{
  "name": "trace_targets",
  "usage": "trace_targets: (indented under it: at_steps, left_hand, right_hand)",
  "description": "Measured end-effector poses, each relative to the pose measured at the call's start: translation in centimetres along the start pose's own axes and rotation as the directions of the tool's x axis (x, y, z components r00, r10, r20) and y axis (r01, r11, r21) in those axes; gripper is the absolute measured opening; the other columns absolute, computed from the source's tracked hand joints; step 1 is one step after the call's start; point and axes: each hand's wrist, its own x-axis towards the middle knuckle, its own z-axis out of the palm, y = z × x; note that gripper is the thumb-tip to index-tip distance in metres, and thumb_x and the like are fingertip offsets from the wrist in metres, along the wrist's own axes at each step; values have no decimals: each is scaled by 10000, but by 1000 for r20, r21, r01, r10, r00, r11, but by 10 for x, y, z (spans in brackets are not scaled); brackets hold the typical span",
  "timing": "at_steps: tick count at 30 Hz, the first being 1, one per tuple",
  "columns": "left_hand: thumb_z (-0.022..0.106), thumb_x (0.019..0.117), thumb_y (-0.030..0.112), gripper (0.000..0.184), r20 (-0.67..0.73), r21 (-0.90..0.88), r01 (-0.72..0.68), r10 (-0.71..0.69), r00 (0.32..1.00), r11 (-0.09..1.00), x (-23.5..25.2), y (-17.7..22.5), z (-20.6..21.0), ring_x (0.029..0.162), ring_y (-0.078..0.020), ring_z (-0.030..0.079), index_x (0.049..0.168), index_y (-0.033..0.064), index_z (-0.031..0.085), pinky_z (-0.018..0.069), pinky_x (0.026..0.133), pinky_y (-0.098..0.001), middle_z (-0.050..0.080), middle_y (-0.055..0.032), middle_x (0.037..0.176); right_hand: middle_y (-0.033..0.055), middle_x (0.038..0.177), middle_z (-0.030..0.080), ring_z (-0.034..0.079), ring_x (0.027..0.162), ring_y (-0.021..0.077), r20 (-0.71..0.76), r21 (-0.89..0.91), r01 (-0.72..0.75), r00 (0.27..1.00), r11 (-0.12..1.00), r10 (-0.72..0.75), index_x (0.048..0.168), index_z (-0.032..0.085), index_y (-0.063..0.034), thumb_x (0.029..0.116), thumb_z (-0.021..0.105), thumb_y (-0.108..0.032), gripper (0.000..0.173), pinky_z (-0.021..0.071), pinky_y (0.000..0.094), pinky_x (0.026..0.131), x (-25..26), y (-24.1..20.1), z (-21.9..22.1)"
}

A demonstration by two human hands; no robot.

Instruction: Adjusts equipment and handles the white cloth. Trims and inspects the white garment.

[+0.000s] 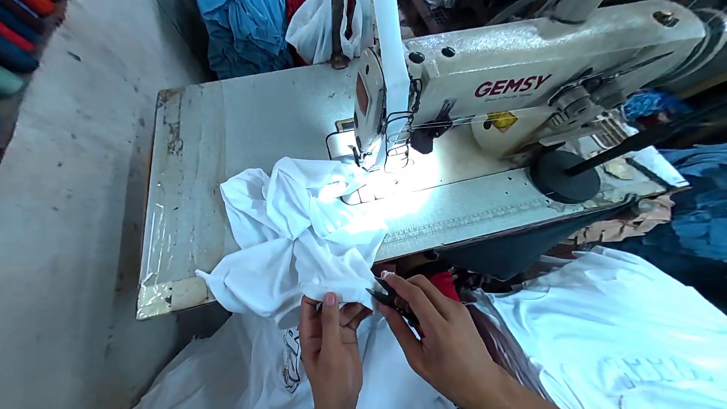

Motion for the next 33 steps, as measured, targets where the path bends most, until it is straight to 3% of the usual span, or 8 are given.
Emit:
trace_targets:
  at_steps: [10,15,18,20,23,28,33]
  left_hand:
    - [482,1077,147,173,56,33,-70,68,996,997,-2,-5,-4,831,-210,758,1232,70,474,656,764,-374,705,-104,1063]
    - [469,1084,155,221,74,29,-34,32,997,999,-2,-9,-5,868,-213,754,1291,82,447,655,781,-387,686,-93,1111]
    - [461,1088,168,198,57,28,-15,13,998,1000,0,-7,-7,850,-198,752,1271,91,462,654,777,-372,693,-82,1092]
    - [452,1087,160,188,44,17,-9,8,999,1000,1,-6,-6,839,-203,754,1257,83,472,655,769,-377,700,-91,1081]
    - [444,1085,143,178,34,17,-7,6,999,1000,1,-5,-5,823,-202,755,1246,76,480,656,757,-372,704,-94,1067]
    - [560,1042,127,191,81,95,-62,54,995,994,5,-6,-11,836,-163,741,1221,97,501,645,771,-347,705,-67,1038]
    - [477,1066,100,171,42,78,-45,42,998,996,11,0,-17,822,-196,756,1236,92,462,657,745,-361,707,-84,1051]
  right_hand:
    - [62,915,633,578,679,91,-15,-17,-11,1000,1000,11,1292,664,-46,1021,610,-279,361,479,207,549,2,1,3]
    - [88,985,618,576,780,21,-157,129,-28,986,991,48,1321,586,24,1037,605,-239,389,497,123,674,9,6,-2]
    - [65,979,632,563,758,4,-90,188,-61,993,980,79,1315,615,7,1031,616,-270,397,487,127,648,9,13,-4]
    - [37,937,640,549,718,-5,-41,228,-83,995,970,95,1248,657,-27,1003,657,-309,373,470,130,603,9,15,-2]
    - [9,888,647,544,696,-17,16,302,-86,996,949,85,1160,706,-56,970,689,-259,278,458,118,587,10,16,5]
    - [27,878,658,585,708,12,74,343,-48,997,938,24,1073,676,-46,991,619,-170,159,498,143,612,15,17,11]
    - [-8,869,611,558,700,-23,-10,362,-69,997,929,78,1139,569,-44,1065,525,-186,166,494,131,611,16,27,-8]
